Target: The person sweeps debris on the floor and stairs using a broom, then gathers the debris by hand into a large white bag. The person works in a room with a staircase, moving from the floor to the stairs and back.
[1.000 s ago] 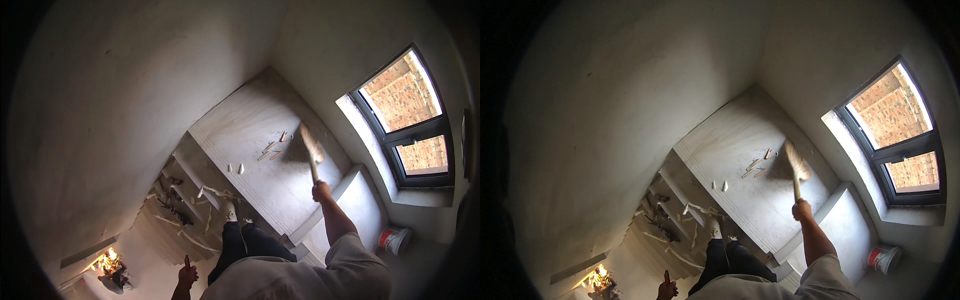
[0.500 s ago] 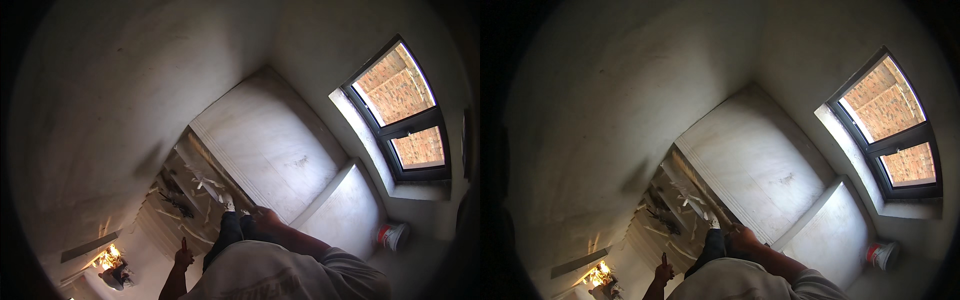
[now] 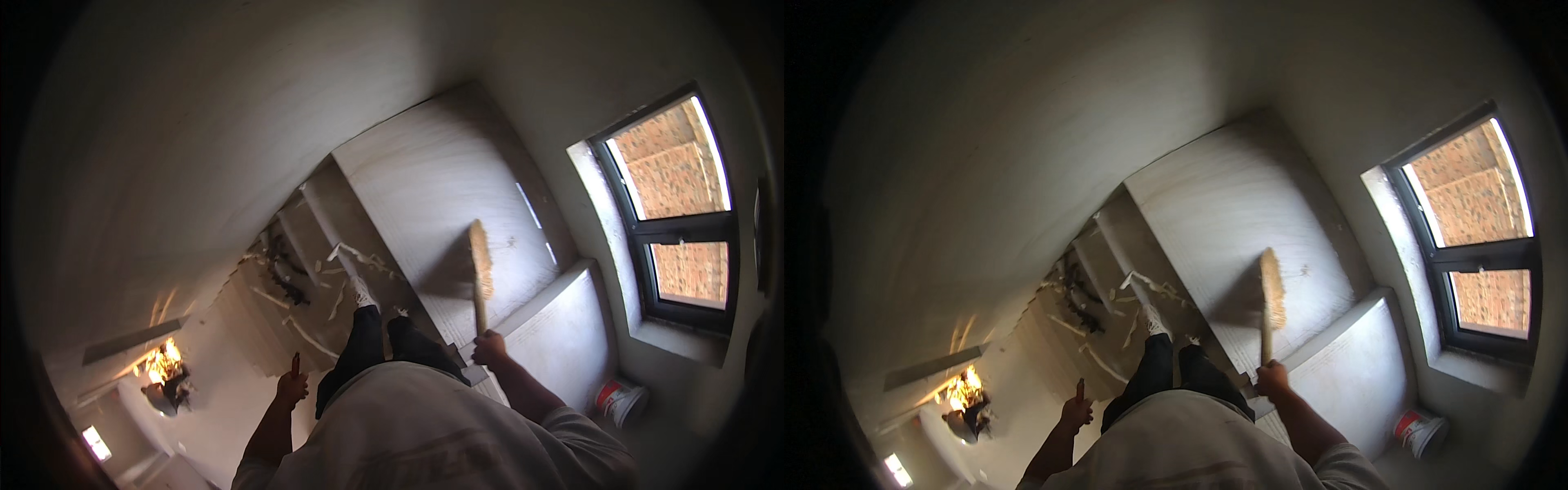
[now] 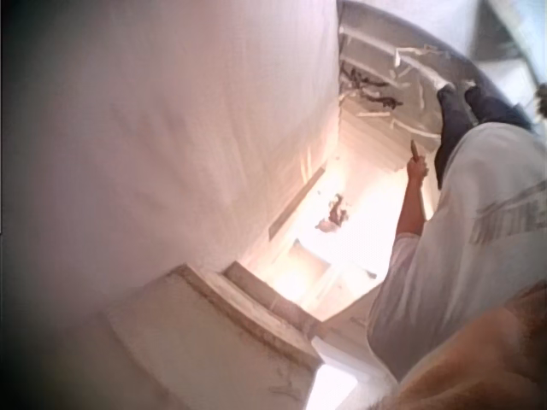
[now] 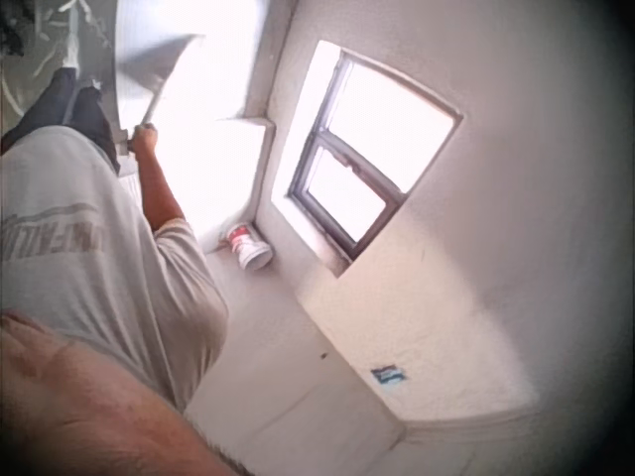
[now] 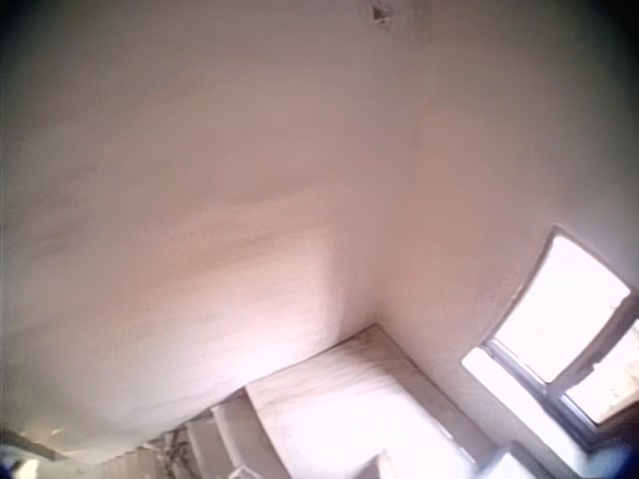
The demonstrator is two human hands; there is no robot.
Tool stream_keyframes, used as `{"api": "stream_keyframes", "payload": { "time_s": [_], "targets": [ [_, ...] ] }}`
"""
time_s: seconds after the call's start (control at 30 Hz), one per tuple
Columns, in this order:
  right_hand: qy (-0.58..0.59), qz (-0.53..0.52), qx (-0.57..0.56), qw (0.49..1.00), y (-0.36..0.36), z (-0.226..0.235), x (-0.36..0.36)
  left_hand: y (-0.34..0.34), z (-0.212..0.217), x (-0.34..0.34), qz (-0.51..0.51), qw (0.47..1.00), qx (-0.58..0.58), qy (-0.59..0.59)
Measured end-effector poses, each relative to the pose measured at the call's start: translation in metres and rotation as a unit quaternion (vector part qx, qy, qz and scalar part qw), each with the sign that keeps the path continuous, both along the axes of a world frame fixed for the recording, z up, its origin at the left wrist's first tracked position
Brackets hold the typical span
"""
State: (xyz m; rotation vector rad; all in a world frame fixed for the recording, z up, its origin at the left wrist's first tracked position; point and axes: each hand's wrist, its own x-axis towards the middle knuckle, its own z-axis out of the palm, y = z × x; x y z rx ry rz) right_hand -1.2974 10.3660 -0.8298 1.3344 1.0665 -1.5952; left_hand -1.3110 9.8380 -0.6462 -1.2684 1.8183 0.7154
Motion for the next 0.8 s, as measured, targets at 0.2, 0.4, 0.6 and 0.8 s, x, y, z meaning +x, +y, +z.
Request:
{"api": "stream_keyframes", "payload": {
  "time_s": [0.2,0.4,0.6,0.8],
  "targets": [
    [0.097,0.074,0.000,0.993,-0.076,0.087,-0.048,-0.007,0.007,0.013,0.026,0.999,0.010,0.025],
    [0.147,0.190,-0.080,0.967,-0.055,0.113,-0.078,-0.040,-0.006,0.024,0.045,0.995,0.020,0.086],
    [0.185,0.274,-0.045,0.943,-0.140,0.068,-0.117,-0.111,-0.077,0.056,0.089,0.991,0.034,0.092],
    [0.128,0.304,-0.017,0.944,-0.234,0.034,-0.087,-0.168,-0.108,0.130,0.286,0.953,0.030,0.091]
  ]
}}
